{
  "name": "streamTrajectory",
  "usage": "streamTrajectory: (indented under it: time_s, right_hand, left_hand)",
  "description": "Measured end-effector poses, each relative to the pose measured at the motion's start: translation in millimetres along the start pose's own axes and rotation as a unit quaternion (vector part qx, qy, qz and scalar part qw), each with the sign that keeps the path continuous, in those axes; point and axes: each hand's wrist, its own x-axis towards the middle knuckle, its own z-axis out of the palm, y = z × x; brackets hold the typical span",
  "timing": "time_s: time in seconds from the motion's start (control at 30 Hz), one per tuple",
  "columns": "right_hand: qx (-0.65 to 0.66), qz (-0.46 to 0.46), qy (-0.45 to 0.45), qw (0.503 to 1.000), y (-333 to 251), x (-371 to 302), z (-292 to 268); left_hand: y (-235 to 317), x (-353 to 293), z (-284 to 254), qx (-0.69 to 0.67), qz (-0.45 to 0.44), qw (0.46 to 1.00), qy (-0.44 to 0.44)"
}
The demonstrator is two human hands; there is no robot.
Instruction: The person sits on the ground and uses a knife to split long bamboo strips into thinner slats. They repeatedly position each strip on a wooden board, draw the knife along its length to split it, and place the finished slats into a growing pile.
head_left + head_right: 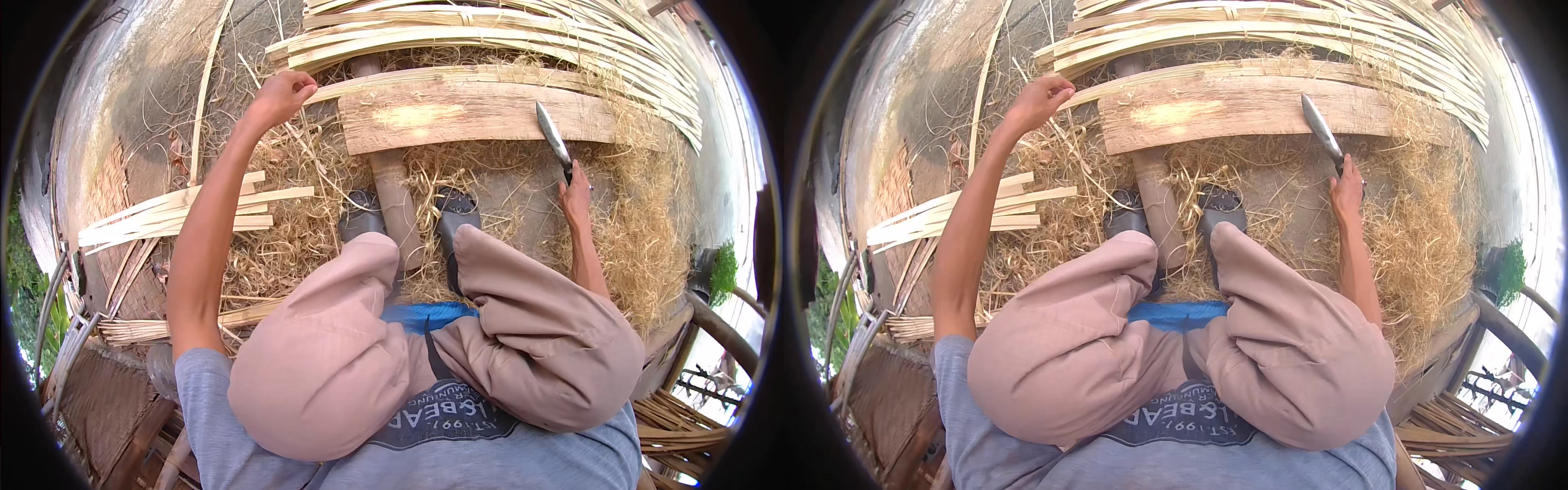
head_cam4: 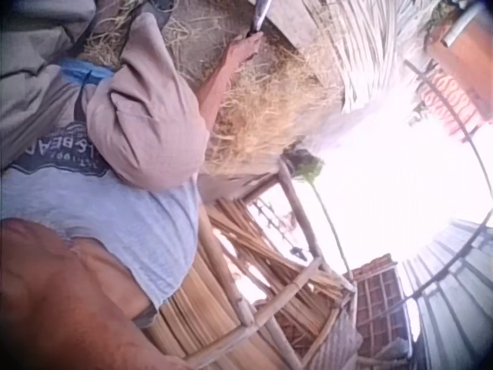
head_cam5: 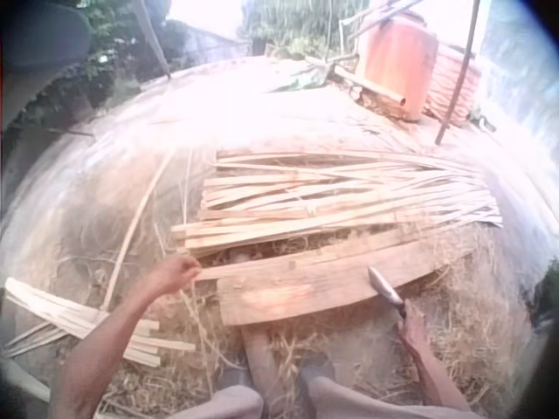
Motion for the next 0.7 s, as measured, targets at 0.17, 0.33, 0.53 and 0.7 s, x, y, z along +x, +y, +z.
streamTrajectory:
  time_s: [0.17, 0.33, 0.53, 0.7]
  right_hand:
    - [-0.018, 0.048, 0.011, 0.999, -5, 5, 0]
    - [-0.022, 0.043, 0.015, 0.999, -7, -1, -11]
    - [-0.015, 0.042, 0.001, 0.999, -12, 1, -23]
    - [0.194, 0.003, -0.092, 0.977, -4, 9, -47]
  left_hand:
    - [-58, 46, 81, 0.038, 0.045, 0.997, 0.059]
    - [-28, 51, 84, 0.04, 0.055, 0.993, 0.096]
    - [16, 47, 11, 0.032, 0.023, 0.998, 0.054]
    - [17, 35, -10, 0.056, 0.076, 0.987, 0.131]
